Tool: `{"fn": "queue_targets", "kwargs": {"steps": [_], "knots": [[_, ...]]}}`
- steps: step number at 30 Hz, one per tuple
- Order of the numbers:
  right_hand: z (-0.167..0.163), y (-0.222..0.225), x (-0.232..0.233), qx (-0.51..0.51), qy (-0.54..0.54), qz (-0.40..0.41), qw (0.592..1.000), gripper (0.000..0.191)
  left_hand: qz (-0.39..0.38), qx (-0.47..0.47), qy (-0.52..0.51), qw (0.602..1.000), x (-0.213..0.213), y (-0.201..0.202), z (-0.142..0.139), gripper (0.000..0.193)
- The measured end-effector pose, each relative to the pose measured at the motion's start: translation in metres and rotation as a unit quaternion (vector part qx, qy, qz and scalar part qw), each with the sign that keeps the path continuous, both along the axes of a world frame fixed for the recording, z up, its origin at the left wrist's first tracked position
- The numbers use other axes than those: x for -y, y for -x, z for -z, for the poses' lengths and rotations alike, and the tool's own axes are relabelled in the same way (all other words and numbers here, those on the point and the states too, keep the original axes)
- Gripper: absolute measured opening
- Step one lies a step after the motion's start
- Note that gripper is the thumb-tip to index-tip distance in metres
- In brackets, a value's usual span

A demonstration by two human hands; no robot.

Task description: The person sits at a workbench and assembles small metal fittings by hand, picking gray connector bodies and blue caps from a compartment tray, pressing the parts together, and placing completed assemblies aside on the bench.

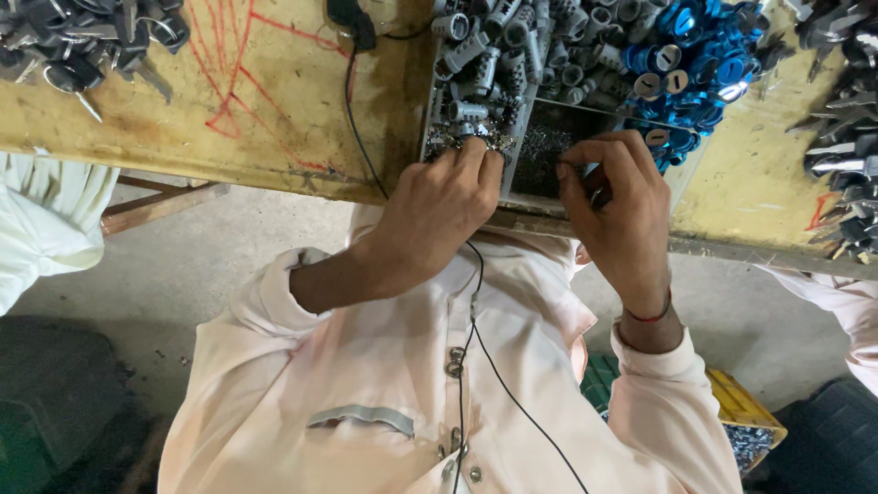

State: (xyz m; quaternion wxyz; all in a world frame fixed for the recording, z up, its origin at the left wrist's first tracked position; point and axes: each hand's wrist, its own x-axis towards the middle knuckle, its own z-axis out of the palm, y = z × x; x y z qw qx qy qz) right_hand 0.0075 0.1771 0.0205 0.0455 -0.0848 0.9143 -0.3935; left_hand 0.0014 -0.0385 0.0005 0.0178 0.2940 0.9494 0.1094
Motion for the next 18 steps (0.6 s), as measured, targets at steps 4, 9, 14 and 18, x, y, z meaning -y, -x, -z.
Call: {"fn": "queue_targets", "kwargs": {"steps": [4,9,14,18], "knots": [[-0.001,-0.002,0.0,-0.004,0.01,-0.005,1.0,0.015,-0.002,0.005,-0.033,0.999,0.002,-0.001,-0.004,0.014],[0.0,-0.004,-0.001,-0.007,0.003,-0.001,1.0,0.013,-0.017,0.042,-0.197,0.979,0.01,-0.006,-0.008,0.018],[0.003,-0.006,-0.003,-0.017,0.017,-0.011,1.0,0.015,-0.044,0.05,-0.314,0.947,0.013,-0.012,-0.008,0.02],[0.007,-0.008,-0.005,-0.027,0.027,-0.022,0.999,0.015,-0.066,0.129,-0.432,0.89,0.011,-0.013,-0.008,0.018]]}}
